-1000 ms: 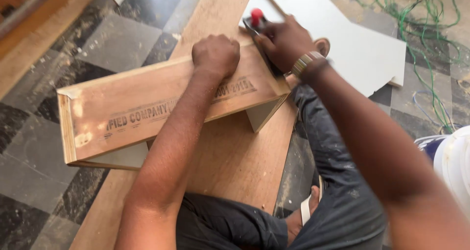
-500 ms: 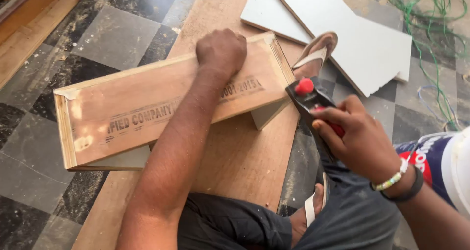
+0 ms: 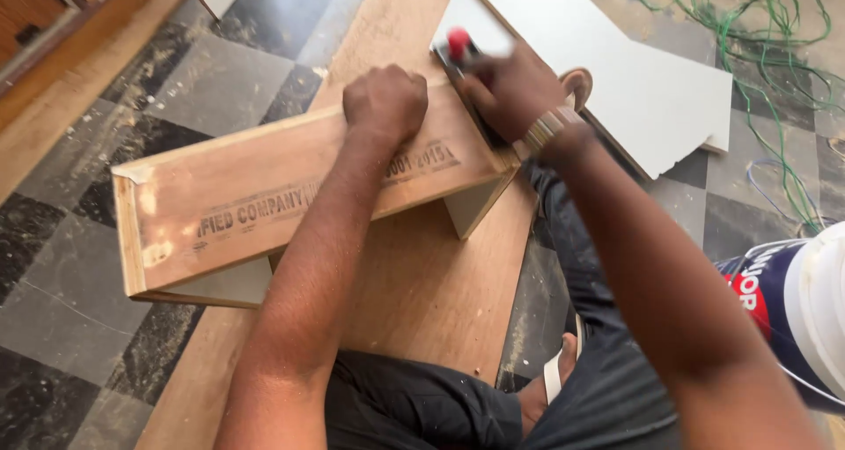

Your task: Using a hand plane to smooth and level the edges of a wooden drawer assembly.

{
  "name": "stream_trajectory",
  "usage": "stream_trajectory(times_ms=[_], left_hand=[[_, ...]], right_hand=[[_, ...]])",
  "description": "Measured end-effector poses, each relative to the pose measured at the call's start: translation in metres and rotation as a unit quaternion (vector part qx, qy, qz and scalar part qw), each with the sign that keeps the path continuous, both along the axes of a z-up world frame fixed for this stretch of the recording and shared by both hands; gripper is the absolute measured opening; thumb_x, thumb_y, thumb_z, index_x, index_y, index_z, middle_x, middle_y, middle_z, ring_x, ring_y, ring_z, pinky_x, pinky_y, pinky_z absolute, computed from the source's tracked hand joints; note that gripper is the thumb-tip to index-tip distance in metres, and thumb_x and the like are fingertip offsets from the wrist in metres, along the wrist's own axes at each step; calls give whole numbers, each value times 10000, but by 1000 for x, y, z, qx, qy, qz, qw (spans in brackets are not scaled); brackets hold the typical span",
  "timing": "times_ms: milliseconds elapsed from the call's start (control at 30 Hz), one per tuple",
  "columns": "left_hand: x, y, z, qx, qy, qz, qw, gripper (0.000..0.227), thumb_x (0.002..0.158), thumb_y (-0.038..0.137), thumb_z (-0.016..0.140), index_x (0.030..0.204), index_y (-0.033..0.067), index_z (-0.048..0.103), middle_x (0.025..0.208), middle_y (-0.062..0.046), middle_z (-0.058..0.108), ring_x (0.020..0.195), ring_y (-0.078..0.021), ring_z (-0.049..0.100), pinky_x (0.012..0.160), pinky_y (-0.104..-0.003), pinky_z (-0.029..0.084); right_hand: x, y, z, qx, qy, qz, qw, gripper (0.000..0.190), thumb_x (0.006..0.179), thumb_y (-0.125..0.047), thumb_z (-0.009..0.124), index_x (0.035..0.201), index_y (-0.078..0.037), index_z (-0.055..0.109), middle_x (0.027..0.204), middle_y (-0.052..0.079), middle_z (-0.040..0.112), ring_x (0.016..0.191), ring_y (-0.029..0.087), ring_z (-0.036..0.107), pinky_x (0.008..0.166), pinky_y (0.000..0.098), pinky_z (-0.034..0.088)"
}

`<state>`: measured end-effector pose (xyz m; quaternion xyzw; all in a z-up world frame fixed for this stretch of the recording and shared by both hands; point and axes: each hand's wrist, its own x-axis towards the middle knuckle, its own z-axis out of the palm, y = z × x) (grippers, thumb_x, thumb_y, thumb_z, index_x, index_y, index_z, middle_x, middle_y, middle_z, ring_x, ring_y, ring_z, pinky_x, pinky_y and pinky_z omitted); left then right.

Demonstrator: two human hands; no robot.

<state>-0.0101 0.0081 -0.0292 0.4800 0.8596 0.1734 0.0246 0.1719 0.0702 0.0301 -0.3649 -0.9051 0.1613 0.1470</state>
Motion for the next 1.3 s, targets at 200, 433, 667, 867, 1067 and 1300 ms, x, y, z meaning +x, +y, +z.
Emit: stream_trajectory(times_ms=[200, 433, 667, 867, 1067, 1300], left_hand=[[13, -7, 25, -60, -11, 2, 998, 558, 1051, 418, 351, 928, 59, 760, 901, -180, 752, 861, -318, 736, 815, -461, 567], [20, -12, 15, -44, 15, 11, 999, 504, 1030, 403, 386, 957, 90, 774, 929, -173, 751, 872, -321, 737, 793, -462, 581], [10, -9, 12, -22, 11, -2, 1000, 498, 1007, 406, 407, 965, 71, 772, 974, -192, 743, 916, -333, 726, 826, -476, 562], [9, -6, 16, -55, -15, -5, 998, 541, 1049, 415, 361, 967, 55, 757, 943, -183, 752, 889, -316, 744, 833, -465, 569], [13, -3, 16, -76, -22, 17, 997, 516, 1040, 402, 377, 976, 64, 761, 963, -182, 746, 910, -312, 742, 824, -464, 579], [-1, 0, 9, -38, 9, 8, 999, 510, 1011, 408, 375, 989, 62, 749, 990, -192, 734, 947, -336, 721, 852, -472, 553]], right_hand=[[133, -95, -1, 18, 15, 8, 1000, 309, 923, -384, 703, 1148, -189, 786, 995, 163, 586, 897, 340, 643, 788, 450, 523], [40, -10, -8, -48, -59, -92, 993, 540, 965, -477, 723, 1177, -3, 577, 985, 194, 651, 895, 339, 696, 798, 444, 562], [-12, 25, -11, 46, 22, -5, 999, 310, 942, -398, 673, 1141, -189, 786, 990, 187, 638, 834, 337, 672, 779, 472, 541], [120, -77, -13, 24, -17, -12, 1000, 354, 940, -438, 678, 1151, -168, 768, 1004, 176, 560, 800, 349, 646, 716, 487, 526], [95, -41, -10, 34, -74, 19, 997, 377, 948, -429, 630, 1212, -185, 744, 883, 170, 621, 810, 357, 656, 749, 480, 533], [-39, 37, -8, 51, 37, -4, 998, 342, 916, -432, 662, 1105, -176, 786, 1097, 190, 632, 878, 355, 700, 818, 451, 549]])
